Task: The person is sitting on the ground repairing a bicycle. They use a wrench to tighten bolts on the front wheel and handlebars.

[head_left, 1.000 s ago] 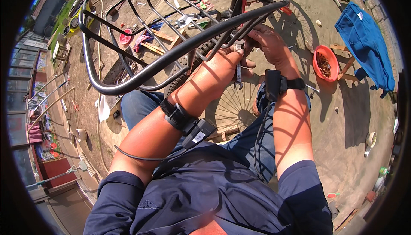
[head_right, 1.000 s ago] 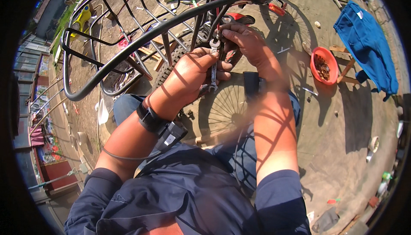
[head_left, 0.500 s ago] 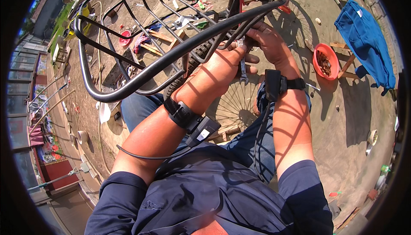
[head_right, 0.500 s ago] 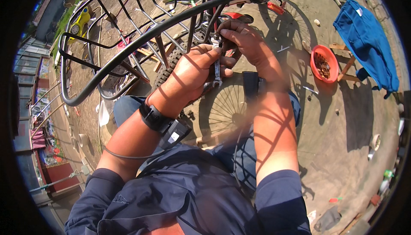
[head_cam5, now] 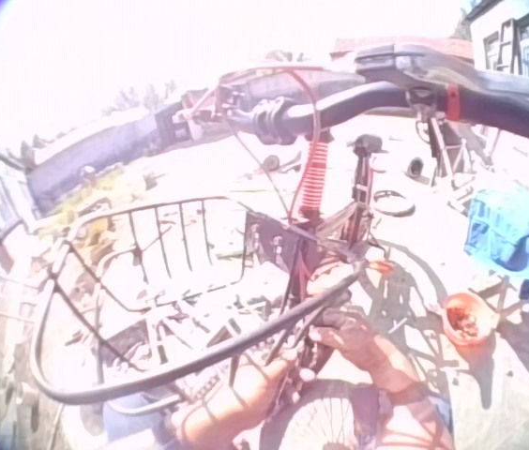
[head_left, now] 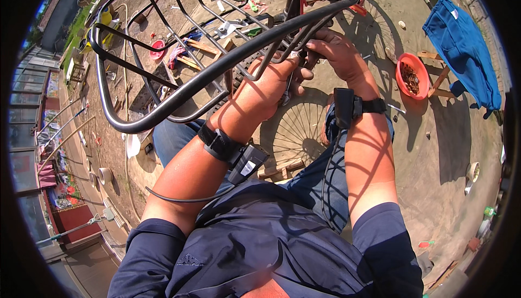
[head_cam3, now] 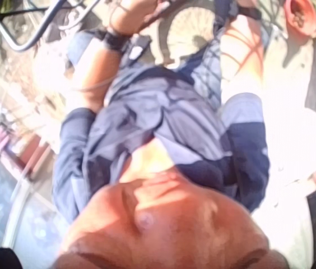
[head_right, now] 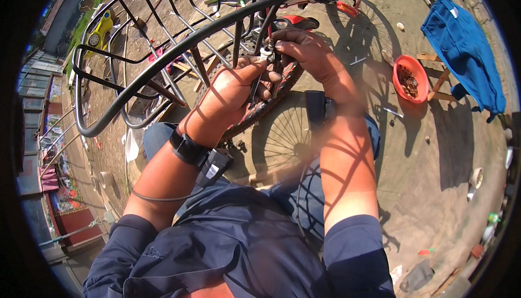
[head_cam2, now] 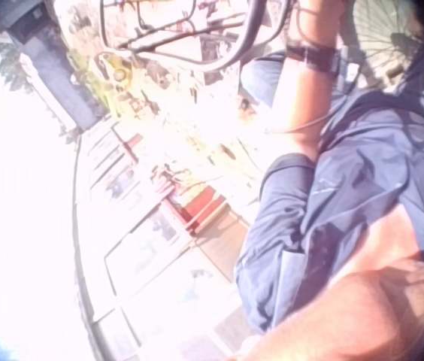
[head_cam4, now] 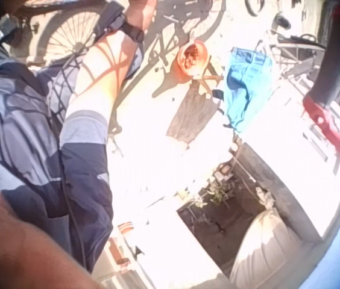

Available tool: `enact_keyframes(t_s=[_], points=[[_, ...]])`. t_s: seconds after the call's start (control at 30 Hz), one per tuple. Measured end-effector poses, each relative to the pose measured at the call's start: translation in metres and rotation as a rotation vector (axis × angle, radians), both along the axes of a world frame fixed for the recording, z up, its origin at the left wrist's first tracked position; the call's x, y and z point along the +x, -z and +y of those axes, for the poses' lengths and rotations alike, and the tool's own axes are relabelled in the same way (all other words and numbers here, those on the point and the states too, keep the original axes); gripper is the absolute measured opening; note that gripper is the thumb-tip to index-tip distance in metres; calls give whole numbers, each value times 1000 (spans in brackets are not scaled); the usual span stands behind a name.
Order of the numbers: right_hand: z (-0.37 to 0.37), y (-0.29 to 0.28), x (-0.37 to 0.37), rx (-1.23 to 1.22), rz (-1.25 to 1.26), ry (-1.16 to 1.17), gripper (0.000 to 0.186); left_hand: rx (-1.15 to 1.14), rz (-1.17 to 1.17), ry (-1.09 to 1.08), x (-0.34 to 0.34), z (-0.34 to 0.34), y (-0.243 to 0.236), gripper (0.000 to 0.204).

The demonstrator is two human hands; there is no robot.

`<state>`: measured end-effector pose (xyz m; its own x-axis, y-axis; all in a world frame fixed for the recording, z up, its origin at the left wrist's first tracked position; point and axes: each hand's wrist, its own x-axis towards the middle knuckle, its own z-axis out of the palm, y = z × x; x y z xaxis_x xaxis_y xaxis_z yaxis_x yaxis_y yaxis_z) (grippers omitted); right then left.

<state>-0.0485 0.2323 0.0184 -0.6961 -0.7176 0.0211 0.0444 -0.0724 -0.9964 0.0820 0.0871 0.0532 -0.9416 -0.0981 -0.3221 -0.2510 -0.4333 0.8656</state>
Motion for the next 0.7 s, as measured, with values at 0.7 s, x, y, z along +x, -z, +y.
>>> enact_keyframes(t_s=[0.7], points=[[-5,5,-1,3,184,41,34,-240,-25,-11,16,-12,-1,23]])
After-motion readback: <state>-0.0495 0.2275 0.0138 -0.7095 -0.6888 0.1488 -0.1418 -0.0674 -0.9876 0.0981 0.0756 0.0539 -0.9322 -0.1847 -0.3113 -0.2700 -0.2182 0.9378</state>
